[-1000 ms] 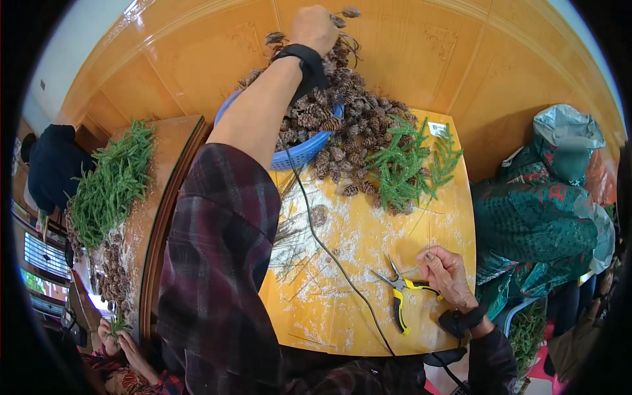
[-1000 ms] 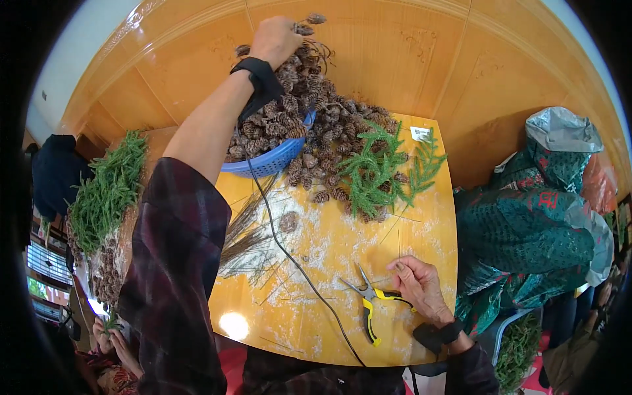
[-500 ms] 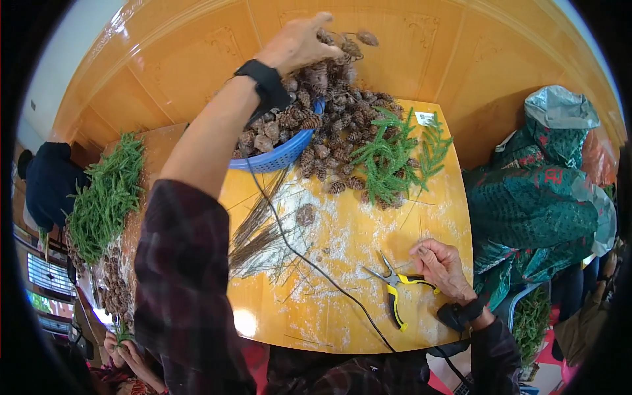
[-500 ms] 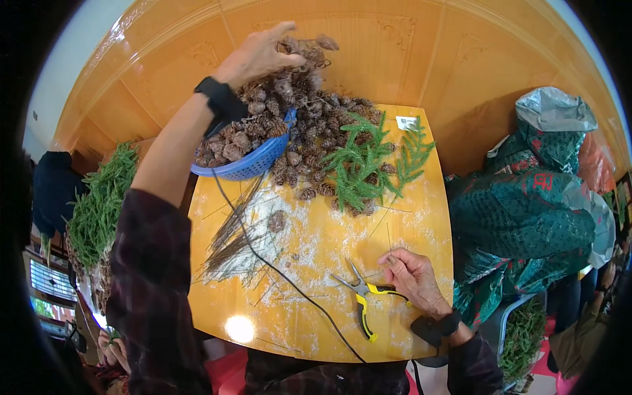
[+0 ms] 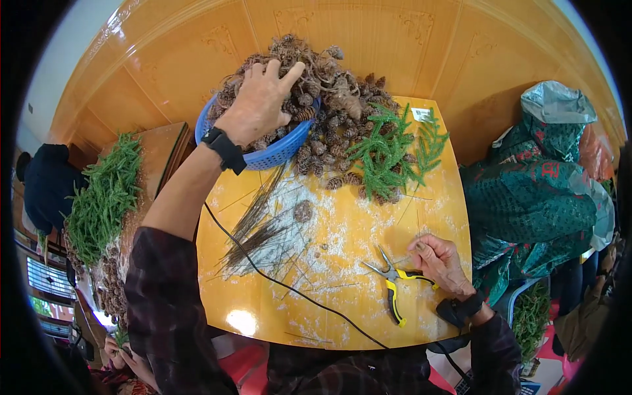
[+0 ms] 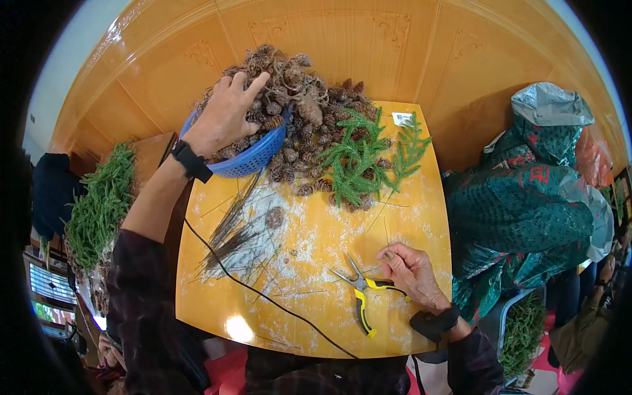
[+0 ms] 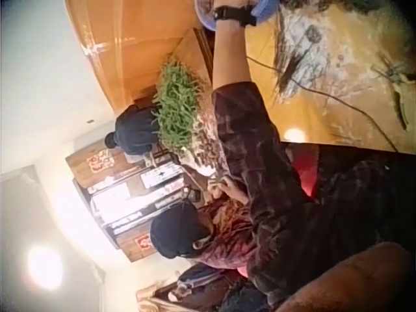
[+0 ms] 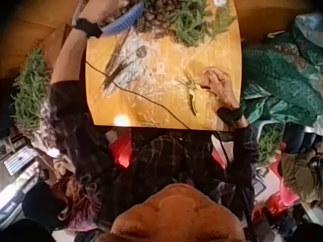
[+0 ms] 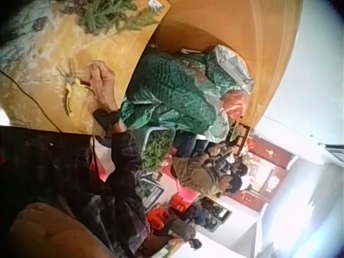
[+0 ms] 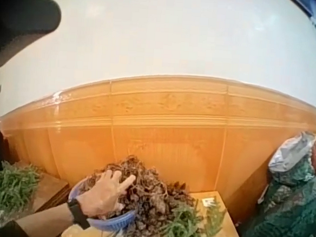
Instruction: The person assembles a decorative piece by wrapping wire around a pinecone and a branch, then using pliers to twist and trim the wire. After securing the pinecone to the branch, they place the finished piece into a container on the floor.
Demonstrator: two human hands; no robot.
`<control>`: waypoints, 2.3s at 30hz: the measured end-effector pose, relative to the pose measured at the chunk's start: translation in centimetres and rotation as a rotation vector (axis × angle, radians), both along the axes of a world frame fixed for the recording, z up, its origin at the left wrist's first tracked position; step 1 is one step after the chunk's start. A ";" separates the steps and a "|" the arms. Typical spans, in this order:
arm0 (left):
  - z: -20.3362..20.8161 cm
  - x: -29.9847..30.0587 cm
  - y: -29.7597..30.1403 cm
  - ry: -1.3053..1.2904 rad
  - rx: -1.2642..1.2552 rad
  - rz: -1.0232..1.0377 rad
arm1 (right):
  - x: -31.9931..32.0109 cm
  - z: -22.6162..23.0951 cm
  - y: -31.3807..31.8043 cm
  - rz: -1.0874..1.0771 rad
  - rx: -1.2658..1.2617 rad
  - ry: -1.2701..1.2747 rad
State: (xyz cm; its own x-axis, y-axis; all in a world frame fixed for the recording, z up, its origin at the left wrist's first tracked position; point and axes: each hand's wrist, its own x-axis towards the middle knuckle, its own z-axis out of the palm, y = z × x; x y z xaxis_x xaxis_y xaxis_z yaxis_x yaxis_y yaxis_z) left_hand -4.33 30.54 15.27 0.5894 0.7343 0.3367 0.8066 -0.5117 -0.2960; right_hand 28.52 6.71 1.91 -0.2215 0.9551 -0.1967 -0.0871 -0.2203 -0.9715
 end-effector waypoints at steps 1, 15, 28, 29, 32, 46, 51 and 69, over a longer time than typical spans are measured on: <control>-0.3 0.0 0.3 -0.021 0.065 -0.047 | 0.0 0.1 -0.1 0.000 0.000 -0.009; 3.6 3.7 8.4 -0.382 -0.089 -0.016 | 0.0 0.7 -0.5 -0.007 -0.048 0.010; 0.9 2.7 3.4 -0.244 0.227 -0.213 | 0.0 0.2 -0.1 0.004 -0.017 -0.013; 1.1 2.8 2.4 -0.307 0.269 -0.235 | -0.1 0.3 -0.1 0.014 -0.016 -0.020; 1.8 3.8 -2.4 -0.410 0.160 -0.428 | 0.2 1.2 -0.1 0.020 -0.061 -0.015; -10.5 5.2 -5.5 -0.130 -0.172 0.042 | -0.1 0.7 0.2 0.080 -0.065 -0.029; -10.0 5.1 -5.5 -0.247 -0.269 0.013 | 0.1 1.0 -0.3 0.088 -0.042 -0.070; -11.1 3.2 -5.0 -0.341 -0.291 -0.153 | -1.8 3.1 1.3 0.169 0.056 -0.156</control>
